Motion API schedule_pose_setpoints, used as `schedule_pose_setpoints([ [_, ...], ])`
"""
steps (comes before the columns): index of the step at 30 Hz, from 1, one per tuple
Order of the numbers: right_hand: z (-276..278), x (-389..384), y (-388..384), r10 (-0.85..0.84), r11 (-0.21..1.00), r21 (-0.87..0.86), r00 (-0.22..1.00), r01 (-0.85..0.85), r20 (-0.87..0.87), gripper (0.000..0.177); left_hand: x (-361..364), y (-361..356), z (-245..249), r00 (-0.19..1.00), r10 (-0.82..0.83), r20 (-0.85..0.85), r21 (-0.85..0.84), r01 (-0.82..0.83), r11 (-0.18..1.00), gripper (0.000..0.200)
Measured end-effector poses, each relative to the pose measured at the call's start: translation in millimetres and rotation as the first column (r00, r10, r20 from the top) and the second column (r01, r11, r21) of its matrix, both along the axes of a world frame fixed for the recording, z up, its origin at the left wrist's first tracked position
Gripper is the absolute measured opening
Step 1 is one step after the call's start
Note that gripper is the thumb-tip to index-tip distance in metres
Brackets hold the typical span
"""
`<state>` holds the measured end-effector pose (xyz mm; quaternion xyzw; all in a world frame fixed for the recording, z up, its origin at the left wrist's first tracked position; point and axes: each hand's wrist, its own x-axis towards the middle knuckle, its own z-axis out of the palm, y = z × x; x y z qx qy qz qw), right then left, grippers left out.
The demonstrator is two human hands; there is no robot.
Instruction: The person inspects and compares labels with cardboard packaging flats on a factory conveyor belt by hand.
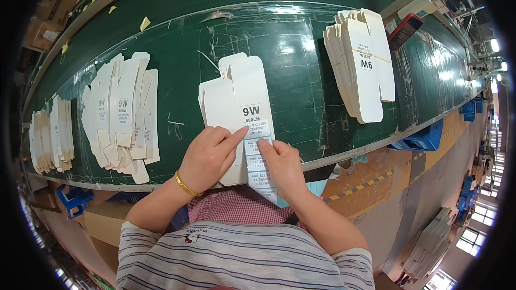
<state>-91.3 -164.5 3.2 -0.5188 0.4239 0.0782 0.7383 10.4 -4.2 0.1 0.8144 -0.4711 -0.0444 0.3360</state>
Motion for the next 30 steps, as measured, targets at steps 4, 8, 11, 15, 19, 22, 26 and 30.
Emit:
schedule_pose_setpoints([
  [4,-2.1,-1.4,-0.8,0.011,1.0,-0.003,1.0,-0.011,-0.018,0.028,1.3,-2.2,3.2,1.0,0.009,0.021,0.01,-0.009,1.0,0.046],
  [8,-3.6,-2.5,-1.5,0.01,1.0,0.009,1.0,-0.01,-0.006,0.028,4.1,-6.0,8.8,0.997,0.001,0.08,0.056,-0.006,0.998,0.049],
  [11,-6.0,-4.4,-2.5,0.016,1.0,0.007,1.0,-0.016,0.003,0.029,4.9,-8.1,2.0,0.992,-0.007,0.127,0.086,-0.004,0.996,0.049],
  [15,-11.3,-18.7,-1.8,0.064,0.996,-0.059,0.997,-0.062,0.032,0.03,6.9,-13.0,6.5,0.988,-0.031,0.149,0.129,0.012,0.992,0.046],
  [19,-24.1,-63.2,3.9,0.125,0.99,-0.073,0.99,-0.12,0.066,0.028,2.8,-14.6,8.2,0.981,-0.033,0.193,0.153,0.003,0.988,0.044],
  [22,-26.8,-92.1,6.0,0.192,0.98,-0.061,0.979,-0.188,0.062,0.026,-5.1,-9.5,4.9,0.965,-0.038,0.26,0.143,0.0,0.99,0.042],
  [26,-26.6,-109.9,3.8,0.183,0.983,-0.002,0.979,-0.184,0.092,0.024,-19.5,-0.1,3.1,0.944,-0.032,0.327,0.096,0.001,0.995,0.038],
  [30,-28.7,-120.1,3.3,0.17,0.985,-0.001,0.972,-0.172,0.163,0.025,-20.6,-18.5,11.0,0.942,-0.031,0.335,0.139,-0.016,0.99,0.037],
])
